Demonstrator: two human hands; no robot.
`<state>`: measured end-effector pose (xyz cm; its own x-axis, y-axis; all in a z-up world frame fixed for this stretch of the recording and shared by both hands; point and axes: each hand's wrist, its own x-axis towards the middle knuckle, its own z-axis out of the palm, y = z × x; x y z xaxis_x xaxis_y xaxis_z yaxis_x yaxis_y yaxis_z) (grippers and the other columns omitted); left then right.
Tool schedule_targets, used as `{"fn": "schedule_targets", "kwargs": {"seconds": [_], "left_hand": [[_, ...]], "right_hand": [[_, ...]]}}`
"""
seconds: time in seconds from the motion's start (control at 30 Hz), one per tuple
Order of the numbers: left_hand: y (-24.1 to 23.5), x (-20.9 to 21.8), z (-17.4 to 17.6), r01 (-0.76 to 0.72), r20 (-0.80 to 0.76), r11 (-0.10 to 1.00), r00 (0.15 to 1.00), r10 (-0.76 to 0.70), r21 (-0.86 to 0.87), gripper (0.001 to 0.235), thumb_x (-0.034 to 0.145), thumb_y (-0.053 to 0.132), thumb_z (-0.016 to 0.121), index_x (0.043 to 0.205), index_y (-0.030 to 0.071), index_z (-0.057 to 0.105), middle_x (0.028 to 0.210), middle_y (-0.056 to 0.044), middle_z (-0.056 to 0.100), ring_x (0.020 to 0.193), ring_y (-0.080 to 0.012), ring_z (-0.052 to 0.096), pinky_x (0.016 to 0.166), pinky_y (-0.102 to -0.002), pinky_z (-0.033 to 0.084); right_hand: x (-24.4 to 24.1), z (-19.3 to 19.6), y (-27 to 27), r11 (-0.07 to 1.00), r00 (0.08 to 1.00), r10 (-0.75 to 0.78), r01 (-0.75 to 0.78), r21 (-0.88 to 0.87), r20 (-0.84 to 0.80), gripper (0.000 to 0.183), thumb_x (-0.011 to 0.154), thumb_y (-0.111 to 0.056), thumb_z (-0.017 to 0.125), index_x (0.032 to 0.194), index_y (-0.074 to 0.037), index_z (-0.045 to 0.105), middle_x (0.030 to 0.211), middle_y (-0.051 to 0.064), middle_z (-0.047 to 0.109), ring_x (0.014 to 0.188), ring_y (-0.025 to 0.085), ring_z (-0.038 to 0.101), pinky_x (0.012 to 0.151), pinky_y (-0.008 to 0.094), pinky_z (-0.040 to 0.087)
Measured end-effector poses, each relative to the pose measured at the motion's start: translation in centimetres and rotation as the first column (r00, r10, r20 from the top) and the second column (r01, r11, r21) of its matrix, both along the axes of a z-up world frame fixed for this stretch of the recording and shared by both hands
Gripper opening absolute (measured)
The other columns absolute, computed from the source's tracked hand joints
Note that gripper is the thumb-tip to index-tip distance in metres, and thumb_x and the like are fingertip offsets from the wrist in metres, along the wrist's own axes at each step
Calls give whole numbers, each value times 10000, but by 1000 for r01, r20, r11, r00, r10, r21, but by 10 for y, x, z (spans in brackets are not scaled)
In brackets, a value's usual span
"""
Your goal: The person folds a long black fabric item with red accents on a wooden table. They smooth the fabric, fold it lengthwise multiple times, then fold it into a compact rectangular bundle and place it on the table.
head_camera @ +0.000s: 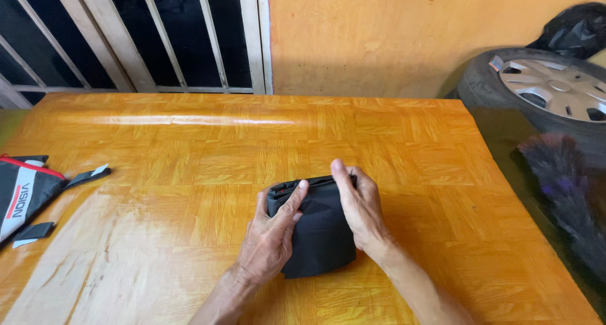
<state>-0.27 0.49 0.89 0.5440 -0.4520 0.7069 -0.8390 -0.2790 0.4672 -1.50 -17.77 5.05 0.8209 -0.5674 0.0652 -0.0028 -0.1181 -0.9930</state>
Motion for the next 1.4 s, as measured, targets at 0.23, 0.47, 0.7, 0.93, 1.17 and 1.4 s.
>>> {"fn": "schedule_targets", "kwargs": {"seconds": [0.23, 0.47, 0.7, 0.93, 1.17, 1.4], "left_hand": [[-8, -1, 7, 61, -30, 983, 997, -67, -176, 407, 1088, 143, 461, 1472, 24, 523, 1446, -87, 632, 1142, -335, 543, 1091, -424, 456], [-1, 6, 3, -27, -11, 980, 1000, 25, -195, 436, 1092, 152, 448, 1500, 2, 483, 1497, -105, 581, 1160, -315, 521, 1083, -390, 462], [0, 10, 1, -40, -26, 982, 999, 36, -184, 430, 1086, 157, 464, 1492, 19, 499, 1441, -120, 611, 1183, -320, 528, 1100, -396, 456], [-5, 11, -10, -133, -234, 965, 969, 79, -226, 437, 1069, 163, 481, 1497, 81, 516, 1464, -69, 635, 1109, -282, 556, 1067, -379, 418], [-9, 22, -21, -203, -430, 952, 899, 88, -231, 452, 1042, 202, 496, 1479, 97, 538, 1462, -69, 628, 1313, -218, 631, 1277, -501, 114], [4, 27, -14, -219, -554, 959, 828, 85, -180, 473, 1035, 271, 493, 1505, 222, 515, 1492, -48, 609, 1333, -220, 484, 1206, -342, 270]], "right_hand": [[20, -24, -12, 994, 985, -107, 103, 42, 134, 543, 1037, -541, 481, 643, -168, 442, 629, -47, 372, 626, 106, 342, 659, 299, 325], [10, -31, -26, 969, 936, 227, -243, 30, 269, 499, 1036, -560, 447, 778, -159, 596, 756, -64, 542, 732, 57, 477, 686, 253, 409], [11, -39, -16, 975, 925, 190, -217, 44, 328, 426, 1018, -268, 652, 688, -219, 388, 729, -111, 306, 698, 52, 275, 645, 258, 241], [3, -16, -5, 945, 953, 303, -300, 133, -6, 360, 745, -338, 840, 986, -80, 765, 892, 40, 775, 797, 136, 691, 717, 315, 594], [-5, 6, -12, 901, 871, 430, -398, 173, -238, 543, 767, -503, 696, 1070, -54, 721, 991, 78, 778, 885, 164, 709, 754, 317, 577], [4, -17, -20, 783, 796, 595, -543, 303, -113, 472, 753, -305, 805, 1084, 28, 756, 1035, 107, 784, 917, 190, 727, 841, 335, 607]]}}
